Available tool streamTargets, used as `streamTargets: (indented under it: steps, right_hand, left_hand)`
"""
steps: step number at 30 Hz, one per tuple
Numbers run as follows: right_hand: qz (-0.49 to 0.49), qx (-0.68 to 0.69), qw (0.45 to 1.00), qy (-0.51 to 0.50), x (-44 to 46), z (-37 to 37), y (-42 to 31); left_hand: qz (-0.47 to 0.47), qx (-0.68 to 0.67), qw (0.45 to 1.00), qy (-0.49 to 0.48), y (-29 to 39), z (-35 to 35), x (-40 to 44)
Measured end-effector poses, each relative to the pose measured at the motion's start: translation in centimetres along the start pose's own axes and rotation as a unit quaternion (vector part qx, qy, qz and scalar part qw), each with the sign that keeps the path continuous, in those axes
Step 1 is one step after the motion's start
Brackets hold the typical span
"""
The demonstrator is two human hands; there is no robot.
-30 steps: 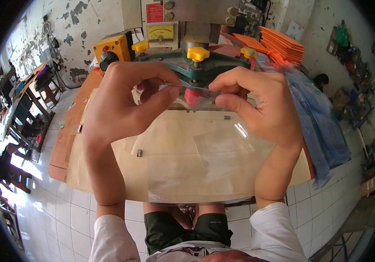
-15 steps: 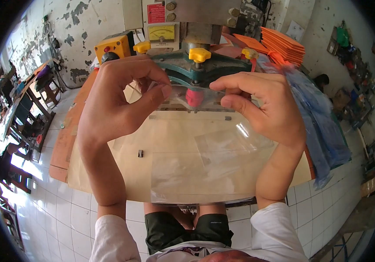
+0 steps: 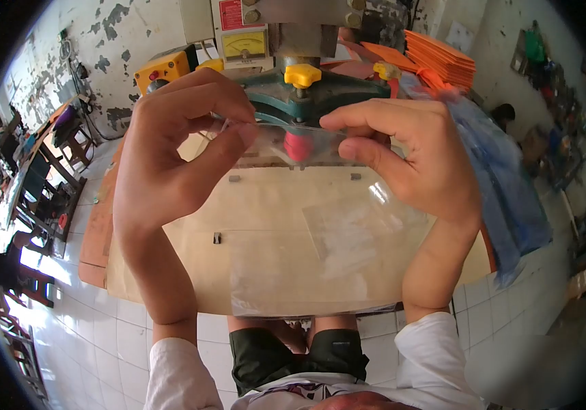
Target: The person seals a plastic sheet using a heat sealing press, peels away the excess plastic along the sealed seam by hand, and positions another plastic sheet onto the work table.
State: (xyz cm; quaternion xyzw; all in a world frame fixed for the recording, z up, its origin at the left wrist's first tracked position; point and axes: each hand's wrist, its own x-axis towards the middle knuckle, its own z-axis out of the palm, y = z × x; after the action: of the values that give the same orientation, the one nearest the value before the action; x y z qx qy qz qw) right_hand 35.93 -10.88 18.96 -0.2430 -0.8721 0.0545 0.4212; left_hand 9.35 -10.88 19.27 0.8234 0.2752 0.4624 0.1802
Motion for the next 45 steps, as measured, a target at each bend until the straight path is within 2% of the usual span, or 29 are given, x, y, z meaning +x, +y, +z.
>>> streamTargets:
  steps: [7,8,15,21,24,27,29,30,33,43,45]
  right_hand:
    - [0.009,-0.011,1.000,-0.004,-0.1,0.1,0.2]
    - [0.009,-0.007,1.000,-0.003,-0.1,0.1,0.2]
    - [-0.034,0.001,0.999,-0.020,0.0,0.0,0.8]
    - [0.025,-0.012,0.999,-0.019,0.1,0.3,-0.1]
    - [0.036,0.003,0.999,-0.033,0.5,0.3,-0.8]
    - [0.068,-0.038,0.996,-0.052,0.6,0.3,-1.1]
    - [0.107,0.034,0.993,-0.048,0.5,0.6,-1.0]
    - [0.119,0.058,0.990,-0.046,0.5,0.6,-0.9]
    - [0.067,0.096,0.991,-0.072,0.1,0.4,-0.2]
    - [0.105,0.136,0.982,-0.081,0.3,1.3,-0.3]
    - [0.101,0.144,0.982,-0.073,0.4,1.3,-0.4]
  left_hand:
    - [0.027,0.019,0.999,0.020,-0.2,0.4,0.0]
    - [-0.024,0.026,0.999,0.005,0.2,0.3,-0.2]
    - [-0.070,0.014,0.997,0.031,0.7,0.9,-0.3]
    - [-0.070,0.030,0.996,0.042,0.7,1.2,-0.4]
    - [-0.017,0.003,0.995,0.102,0.2,2.0,-1.0]
    - [-0.062,-0.009,0.990,0.128,0.5,1.9,-1.1]
    - [-0.080,-0.018,0.990,0.115,0.9,1.9,-0.9]
    - [-0.050,0.013,0.998,0.040,0.4,0.6,-0.6]
    - [-0.033,0.024,0.999,0.014,0.4,0.8,-0.3]
    - [-0.055,0.071,0.996,0.009,0.7,0.8,0.0]
    - [-0.050,0.062,0.996,-0.042,1.0,0.1,0.2]
